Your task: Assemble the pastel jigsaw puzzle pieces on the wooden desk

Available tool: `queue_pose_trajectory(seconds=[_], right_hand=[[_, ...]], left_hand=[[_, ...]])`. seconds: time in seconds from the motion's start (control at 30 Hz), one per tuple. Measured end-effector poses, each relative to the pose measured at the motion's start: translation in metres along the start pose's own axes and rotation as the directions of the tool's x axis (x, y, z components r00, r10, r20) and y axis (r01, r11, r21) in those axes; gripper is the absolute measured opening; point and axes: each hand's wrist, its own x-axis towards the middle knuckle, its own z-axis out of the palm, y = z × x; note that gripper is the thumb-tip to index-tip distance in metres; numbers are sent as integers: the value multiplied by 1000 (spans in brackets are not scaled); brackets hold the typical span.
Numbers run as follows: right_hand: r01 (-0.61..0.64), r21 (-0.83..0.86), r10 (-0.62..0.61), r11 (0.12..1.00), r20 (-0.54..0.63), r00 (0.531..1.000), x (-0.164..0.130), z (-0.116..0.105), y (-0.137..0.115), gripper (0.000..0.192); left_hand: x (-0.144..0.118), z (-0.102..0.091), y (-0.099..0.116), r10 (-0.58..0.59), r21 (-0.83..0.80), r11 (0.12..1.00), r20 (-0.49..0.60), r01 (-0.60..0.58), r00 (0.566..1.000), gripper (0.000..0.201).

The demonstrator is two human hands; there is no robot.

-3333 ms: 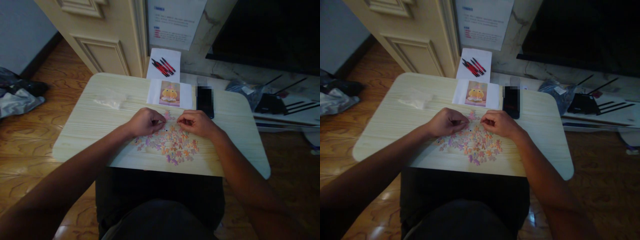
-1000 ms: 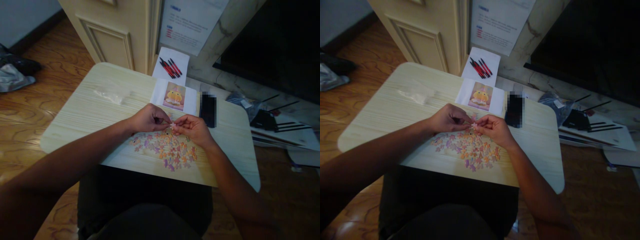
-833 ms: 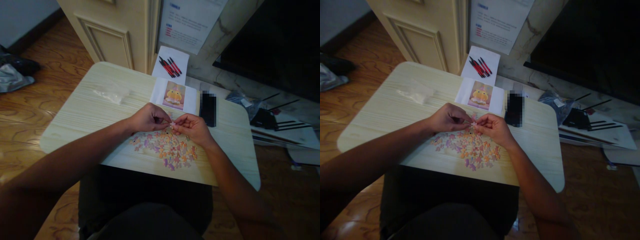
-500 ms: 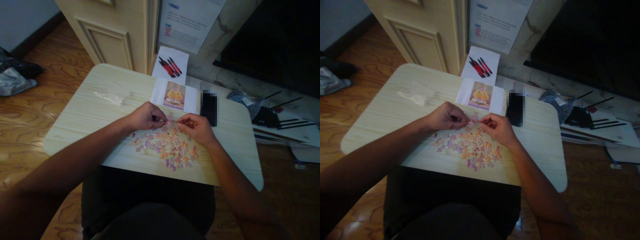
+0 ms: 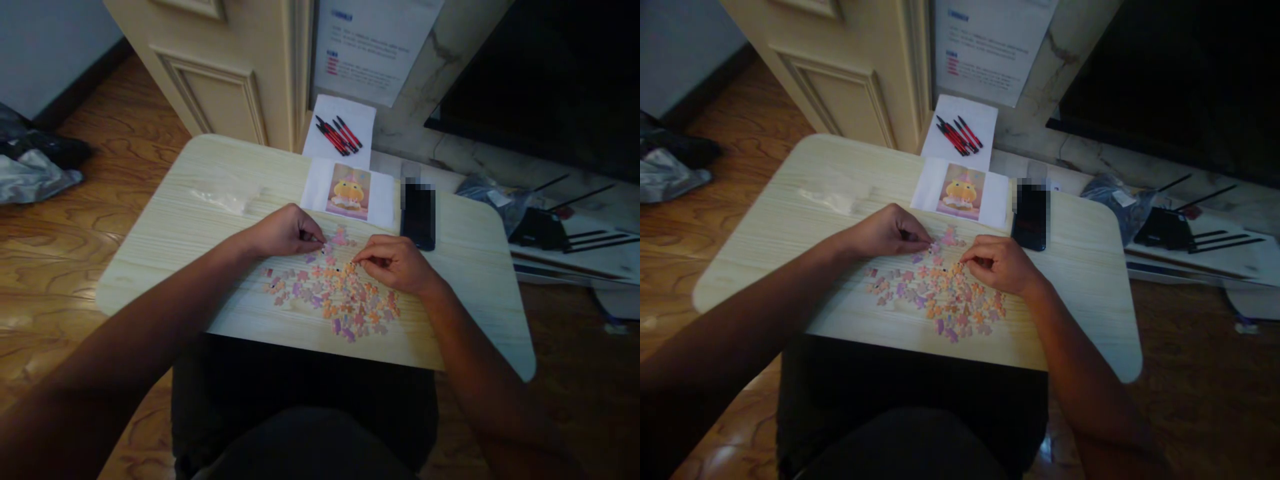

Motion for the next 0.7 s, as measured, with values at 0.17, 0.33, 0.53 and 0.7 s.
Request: queue_pose_trajectory(seconds=[0.17,0.33,0.53,0.7], right_hand=[[40,-16,-41,999,-76,996,4,8,-4,22],[58,-120,-63,991,-36,997,9,18,-5,25],[20,-154,-35,988,-98,995,11,25,-6,18],[-10,-211,-18,977,-128,992,12,28,-9,13]], left_hand=[[0,2,-1,9,67,998,20,-10,1000,18],[0,3,-2,24,76,997,0,-24,1000,17],[-1,5,0,33,26,999,-29,-32,999,15],[0,6,-1,35,9,999,-12,-35,999,14]])
